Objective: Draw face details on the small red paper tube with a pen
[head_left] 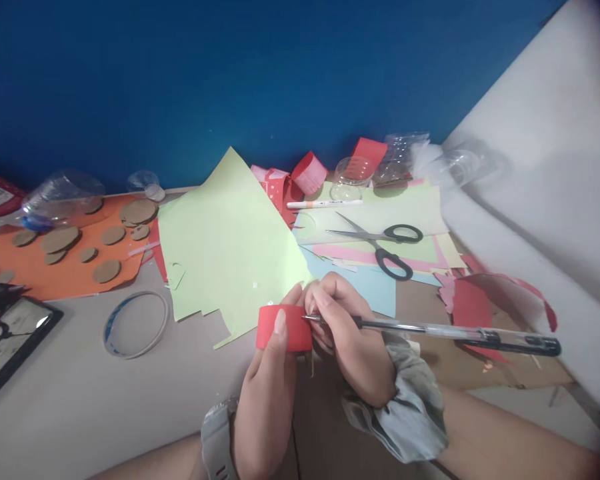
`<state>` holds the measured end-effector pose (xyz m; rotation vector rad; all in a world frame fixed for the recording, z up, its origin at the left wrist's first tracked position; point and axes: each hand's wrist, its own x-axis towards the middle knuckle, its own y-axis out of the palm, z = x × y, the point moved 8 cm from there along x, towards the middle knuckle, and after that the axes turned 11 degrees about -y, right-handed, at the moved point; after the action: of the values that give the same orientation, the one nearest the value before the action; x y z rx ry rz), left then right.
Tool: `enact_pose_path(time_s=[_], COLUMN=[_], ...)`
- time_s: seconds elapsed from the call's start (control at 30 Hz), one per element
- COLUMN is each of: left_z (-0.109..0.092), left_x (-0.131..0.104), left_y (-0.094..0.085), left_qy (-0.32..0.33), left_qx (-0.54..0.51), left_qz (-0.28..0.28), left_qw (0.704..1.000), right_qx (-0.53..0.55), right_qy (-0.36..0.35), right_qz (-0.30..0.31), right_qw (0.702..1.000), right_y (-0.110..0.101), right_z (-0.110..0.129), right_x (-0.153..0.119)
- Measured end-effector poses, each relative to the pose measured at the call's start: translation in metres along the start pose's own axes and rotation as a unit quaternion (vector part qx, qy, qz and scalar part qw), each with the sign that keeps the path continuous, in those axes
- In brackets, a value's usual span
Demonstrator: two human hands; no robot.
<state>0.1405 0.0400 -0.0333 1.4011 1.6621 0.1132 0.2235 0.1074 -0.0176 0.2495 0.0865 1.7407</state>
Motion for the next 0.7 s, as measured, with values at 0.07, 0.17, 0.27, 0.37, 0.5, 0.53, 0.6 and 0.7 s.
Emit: enact_pose_path(time_s=[0.07, 0.17, 0.27, 0.37, 0.5, 0.53, 0.6, 0.7], left_z=[0.000, -0.001, 0.000, 0.004, 0.005, 0.004, 0.004, 0.005], left_x=[0.000, -0.001, -0.001, -0.001, -0.001, -0.001, -0.001, -0.001], left_y=[0.000, -0.004, -0.006, -0.008, -0.007, -0.006, -0.007, -0.009], left_qy=[-0.010, -0.013, -0.022, -0.039, -0.044, -0.040, -0.034, -0.031], left_qx=[-0.013, -0.025, -0.043, -0.072, -0.067, -0.066, -0.071, -0.070], left_qz=[-0.011, -0.047, -0.060, -0.063, -0.044, -0.034, -0.025, -0.032], left_qw=[1.000, 0.999, 0.997, 0.995, 0.996, 0.996, 0.997, 0.997], right_qx=[-0.007, -0.035, -0.088, -0.138, -0.167, -0.173, -0.181, -0.194], right_qy=[-0.017, -0.047, -0.111, -0.155, -0.162, -0.163, -0.171, -0.187], right_qz=[0.009, 0.019, 0.053, 0.114, 0.140, 0.139, 0.143, 0.146], right_qw=[1.000, 0.998, 0.988, 0.972, 0.963, 0.961, 0.958, 0.952], right_y=[0.001, 0.000, 0.004, 0.012, 0.015, 0.015, 0.016, 0.017], right_z=[0.003, 0.009, 0.023, 0.032, 0.032, 0.032, 0.032, 0.034], right_x=[0.000, -0.002, -0.005, -0.009, -0.010, -0.010, -0.010, -0.011])
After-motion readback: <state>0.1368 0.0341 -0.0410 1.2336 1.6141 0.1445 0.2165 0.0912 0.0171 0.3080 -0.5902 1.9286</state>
